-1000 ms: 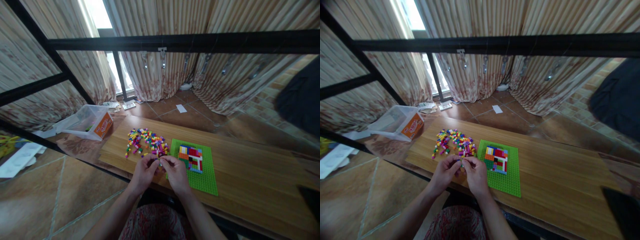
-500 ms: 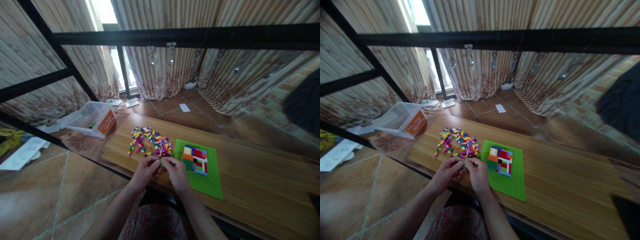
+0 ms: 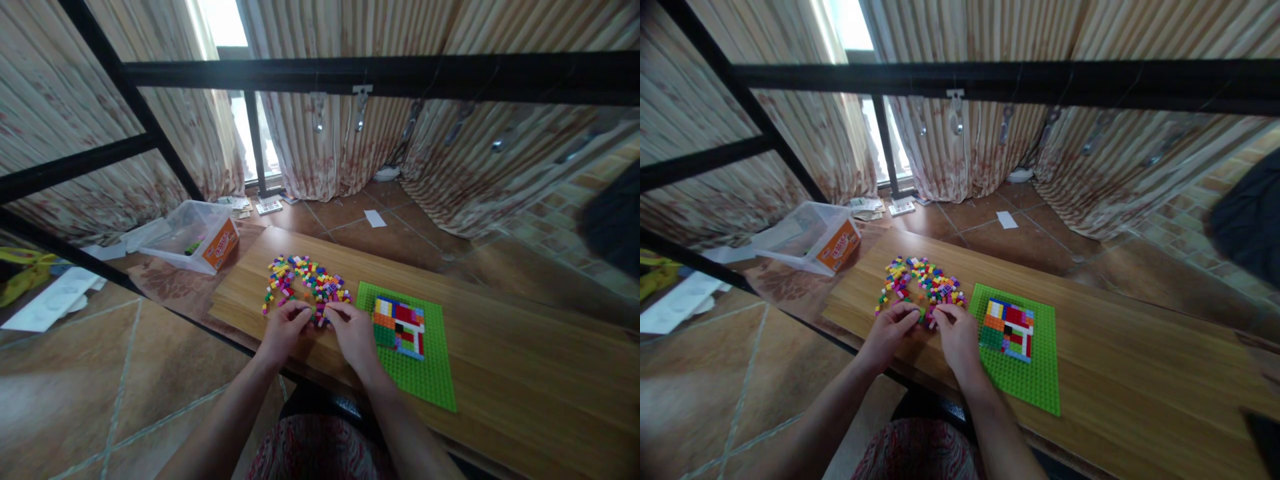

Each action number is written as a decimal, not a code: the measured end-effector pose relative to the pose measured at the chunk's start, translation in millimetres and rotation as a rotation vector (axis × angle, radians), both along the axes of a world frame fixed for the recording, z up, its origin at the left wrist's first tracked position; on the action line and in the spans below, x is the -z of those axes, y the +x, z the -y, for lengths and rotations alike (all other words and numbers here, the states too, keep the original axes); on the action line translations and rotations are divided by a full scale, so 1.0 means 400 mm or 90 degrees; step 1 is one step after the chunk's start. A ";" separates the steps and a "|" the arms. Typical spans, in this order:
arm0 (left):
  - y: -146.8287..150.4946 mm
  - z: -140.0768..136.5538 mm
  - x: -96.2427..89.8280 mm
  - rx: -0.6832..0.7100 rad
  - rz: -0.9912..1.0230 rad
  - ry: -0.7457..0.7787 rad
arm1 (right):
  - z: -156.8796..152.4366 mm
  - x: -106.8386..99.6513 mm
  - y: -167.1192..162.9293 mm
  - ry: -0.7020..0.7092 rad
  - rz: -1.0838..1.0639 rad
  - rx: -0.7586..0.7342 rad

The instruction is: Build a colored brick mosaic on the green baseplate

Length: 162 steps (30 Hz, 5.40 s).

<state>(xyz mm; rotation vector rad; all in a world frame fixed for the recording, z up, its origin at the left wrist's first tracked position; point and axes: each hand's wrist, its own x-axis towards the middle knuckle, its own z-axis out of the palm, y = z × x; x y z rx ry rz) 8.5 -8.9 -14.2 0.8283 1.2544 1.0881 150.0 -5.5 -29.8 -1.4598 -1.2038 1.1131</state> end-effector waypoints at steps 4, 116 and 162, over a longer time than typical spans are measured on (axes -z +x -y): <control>-0.008 -0.054 0.024 -0.037 -0.088 0.039 | -0.057 -0.010 -0.008 0.077 0.323 -0.057; 0.321 0.065 0.036 0.418 -0.997 0.617 | 0.161 0.086 0.318 0.276 0.507 0.159; -0.011 0.055 0.116 0.071 -0.708 0.472 | 0.059 0.061 0.007 0.283 0.497 -0.056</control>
